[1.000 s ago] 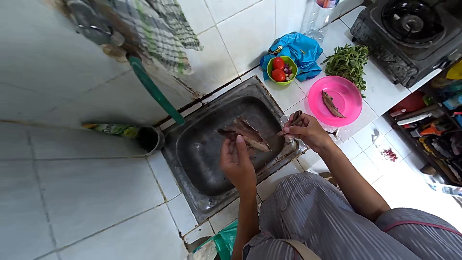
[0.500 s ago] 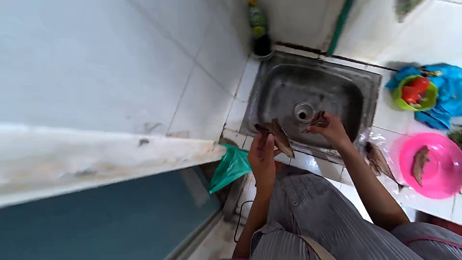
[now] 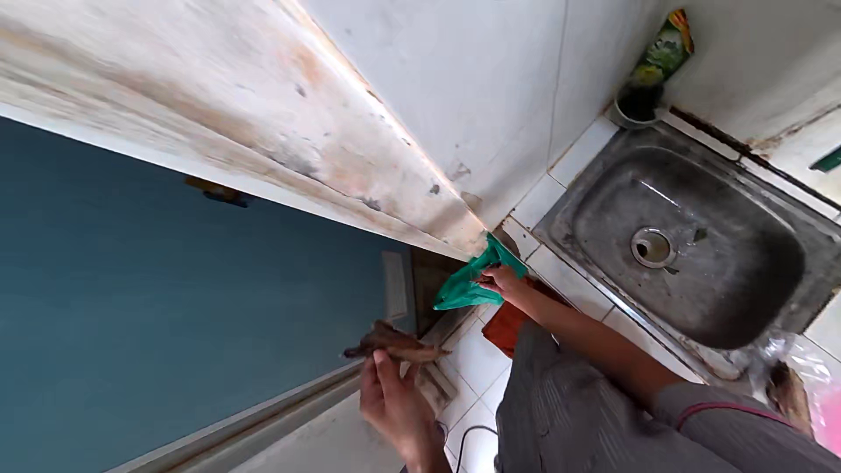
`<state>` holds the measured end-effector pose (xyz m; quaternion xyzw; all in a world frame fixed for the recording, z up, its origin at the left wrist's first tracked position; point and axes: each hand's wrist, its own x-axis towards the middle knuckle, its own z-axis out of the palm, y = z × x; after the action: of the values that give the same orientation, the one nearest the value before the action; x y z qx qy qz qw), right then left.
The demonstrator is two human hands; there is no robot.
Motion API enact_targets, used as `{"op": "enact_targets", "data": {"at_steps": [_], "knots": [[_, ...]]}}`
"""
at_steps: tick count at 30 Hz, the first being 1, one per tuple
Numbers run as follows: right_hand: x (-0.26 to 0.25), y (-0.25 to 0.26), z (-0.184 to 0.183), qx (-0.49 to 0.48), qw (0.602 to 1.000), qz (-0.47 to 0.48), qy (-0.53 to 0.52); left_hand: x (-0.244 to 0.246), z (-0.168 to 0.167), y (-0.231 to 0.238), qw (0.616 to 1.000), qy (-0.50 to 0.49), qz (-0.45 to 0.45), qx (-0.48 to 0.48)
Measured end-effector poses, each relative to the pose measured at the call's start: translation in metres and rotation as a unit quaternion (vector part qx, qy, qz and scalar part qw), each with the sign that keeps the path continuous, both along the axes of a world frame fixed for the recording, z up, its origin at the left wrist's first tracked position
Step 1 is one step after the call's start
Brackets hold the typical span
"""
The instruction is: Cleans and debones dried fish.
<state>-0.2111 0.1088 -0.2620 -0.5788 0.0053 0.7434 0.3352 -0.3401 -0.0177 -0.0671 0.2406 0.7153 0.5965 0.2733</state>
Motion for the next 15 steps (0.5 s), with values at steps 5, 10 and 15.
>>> {"op": "enact_targets", "data": {"at_steps": [5, 10, 15], "knots": [[-0.027, 0.026, -0.045, -0.041, 0.998, -0.028, -0.025, -0.013, -0.011, -0.023, 0.999, -0.004, 0.029, -0.033], [-0.011, 0.030, -0.048, -0.056, 0.989, -0.134, -0.009, -0.007, -0.022, -0.024, 0.998, -0.039, 0.035, -0.036], [0.006, 0.020, -0.041, -0.009, 0.994, -0.089, 0.066, 0.009, -0.029, -0.005, 0.995, -0.075, -0.033, -0.053]]}}
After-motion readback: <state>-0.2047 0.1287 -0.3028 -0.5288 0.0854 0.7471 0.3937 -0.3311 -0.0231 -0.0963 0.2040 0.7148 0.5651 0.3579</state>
